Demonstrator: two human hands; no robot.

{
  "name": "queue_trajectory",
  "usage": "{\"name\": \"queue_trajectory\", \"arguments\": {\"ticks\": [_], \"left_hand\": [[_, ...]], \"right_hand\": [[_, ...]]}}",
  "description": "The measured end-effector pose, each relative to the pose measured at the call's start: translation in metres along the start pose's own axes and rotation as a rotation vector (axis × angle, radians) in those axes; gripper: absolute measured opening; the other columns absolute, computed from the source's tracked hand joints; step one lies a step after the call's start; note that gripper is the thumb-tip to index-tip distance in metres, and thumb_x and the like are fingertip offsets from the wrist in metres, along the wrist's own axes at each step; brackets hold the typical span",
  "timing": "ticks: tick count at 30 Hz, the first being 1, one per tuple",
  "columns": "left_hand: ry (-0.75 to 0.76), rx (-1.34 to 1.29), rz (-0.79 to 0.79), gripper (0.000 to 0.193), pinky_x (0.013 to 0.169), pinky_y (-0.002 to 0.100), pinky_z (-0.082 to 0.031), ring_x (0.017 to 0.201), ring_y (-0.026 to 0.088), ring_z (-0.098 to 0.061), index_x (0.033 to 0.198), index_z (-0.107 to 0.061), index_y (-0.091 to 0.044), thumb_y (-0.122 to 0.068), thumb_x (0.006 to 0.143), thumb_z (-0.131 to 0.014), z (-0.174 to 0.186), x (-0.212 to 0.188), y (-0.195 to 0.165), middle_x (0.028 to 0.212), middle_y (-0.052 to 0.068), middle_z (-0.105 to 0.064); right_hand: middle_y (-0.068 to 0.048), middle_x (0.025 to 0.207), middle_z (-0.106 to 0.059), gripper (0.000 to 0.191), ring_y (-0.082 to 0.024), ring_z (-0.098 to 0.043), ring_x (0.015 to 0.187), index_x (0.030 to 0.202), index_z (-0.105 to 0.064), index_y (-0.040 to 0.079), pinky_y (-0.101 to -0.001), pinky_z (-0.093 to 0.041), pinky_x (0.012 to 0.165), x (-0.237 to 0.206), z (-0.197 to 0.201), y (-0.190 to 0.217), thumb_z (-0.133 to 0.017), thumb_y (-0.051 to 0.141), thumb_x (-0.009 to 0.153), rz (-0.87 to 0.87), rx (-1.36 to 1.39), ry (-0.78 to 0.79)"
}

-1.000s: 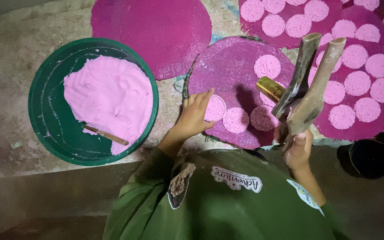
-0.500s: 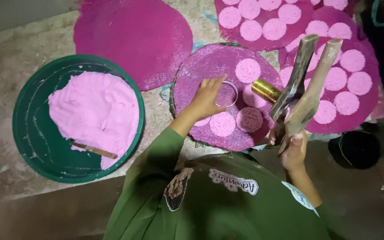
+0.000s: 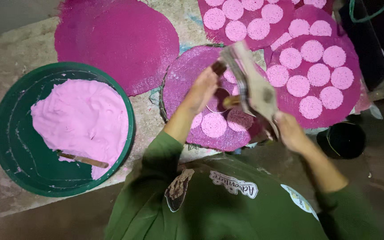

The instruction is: The person fills a wooden hand press with pink batter from a green basin, presses round batter portions onto magenta mold boards, trims them with a ring cutter, and stacks finished boards onto a woven basket tray.

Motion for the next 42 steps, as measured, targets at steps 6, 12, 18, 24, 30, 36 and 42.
{"name": "queue_trajectory", "arguments": {"ticks": [6, 12, 18, 24, 30, 36, 42], "left_hand": [[-0.410, -0.833, -0.073, 0.032, 0.089, 0.036, -0.049, 0.079, 0.013, -0.053, 0.098, -0.052, -0.015, -0.042, 0.101, -0.069, 0.004, 0.023, 0.017, 0.080, -0.004, -0.049], [-0.570, -0.907, -0.180, 0.039, 0.071, 0.031, -0.047, 0.060, 0.009, -0.044, 0.078, -0.045, -0.019, -0.047, 0.098, -0.064, 0.043, 0.016, 0.003, 0.065, -0.008, -0.042], [-0.554, -0.845, -0.218, 0.035, 0.069, 0.030, -0.044, 0.059, 0.007, -0.041, 0.076, -0.043, -0.022, -0.040, 0.100, -0.059, 0.053, 0.002, -0.004, 0.064, -0.010, -0.039], [-0.588, -0.926, -0.206, 0.033, 0.067, 0.030, -0.042, 0.057, 0.007, -0.038, 0.073, -0.042, -0.022, -0.037, 0.097, -0.060, 0.036, 0.014, 0.024, 0.062, -0.011, -0.037], [-0.554, -0.917, -0.239, 0.034, 0.064, 0.029, -0.039, 0.054, 0.007, -0.035, 0.073, -0.041, -0.022, -0.035, 0.098, -0.058, 0.035, 0.039, 0.007, 0.060, -0.011, -0.034], [-0.660, -0.698, -0.281, 0.030, 0.058, 0.032, -0.037, 0.050, 0.009, -0.031, 0.073, -0.040, -0.020, -0.031, 0.096, -0.056, 0.060, 0.020, -0.016, 0.057, -0.008, -0.032], [-0.860, -0.788, -0.173, 0.030, 0.058, 0.032, -0.037, 0.050, 0.010, -0.031, 0.075, -0.038, -0.020, -0.033, 0.095, -0.056, 0.050, 0.011, 0.027, 0.057, -0.007, -0.031]], "right_hand": [[-0.005, 0.065, -0.059, 0.071, -0.021, -0.053, 0.059, 0.099, -0.069, 0.011, -0.0412, -0.041, 0.054, 0.036, 0.008, 0.059, -0.024, 0.066, 0.100, -0.511, -0.491, 0.294], [-0.016, 0.069, -0.066, 0.070, -0.029, -0.066, 0.066, 0.111, -0.072, 0.006, -0.0485, -0.052, 0.069, 0.058, -0.026, 0.136, -0.031, 0.062, 0.101, -0.140, -0.717, 0.164], [-0.024, 0.068, -0.066, 0.066, -0.039, -0.069, 0.068, 0.111, -0.071, 0.004, -0.0522, -0.051, 0.073, 0.058, -0.051, 0.144, -0.031, 0.056, 0.104, -0.092, -0.758, 0.171], [-0.022, 0.072, -0.070, 0.070, -0.038, -0.072, 0.073, 0.100, -0.074, 0.001, -0.0528, -0.054, 0.076, 0.052, -0.027, 0.139, -0.031, 0.056, 0.107, -0.180, -0.918, 0.139], [-0.026, 0.078, -0.070, 0.061, -0.044, -0.069, 0.077, 0.113, -0.069, 0.004, -0.0559, -0.053, 0.073, 0.062, -0.020, 0.147, -0.040, 0.056, 0.104, -0.014, -0.995, -0.026], [-0.027, 0.079, -0.070, 0.054, -0.046, -0.067, 0.075, 0.107, -0.069, 0.003, -0.0572, -0.051, 0.072, 0.074, -0.047, 0.127, -0.041, 0.049, 0.106, 0.095, -0.859, -0.013], [-0.017, 0.068, -0.063, 0.057, -0.033, -0.064, 0.059, 0.109, -0.066, 0.008, -0.0496, -0.055, 0.060, 0.073, -0.034, 0.101, -0.030, 0.052, 0.107, -0.092, -0.998, 0.126]]}}
Point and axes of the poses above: each hand's wrist, its own x-axis towards the middle knuckle, its own z-axis out of the back of the hand, y = z × x, the point moved 6 cm from there along x, towards the middle knuckle
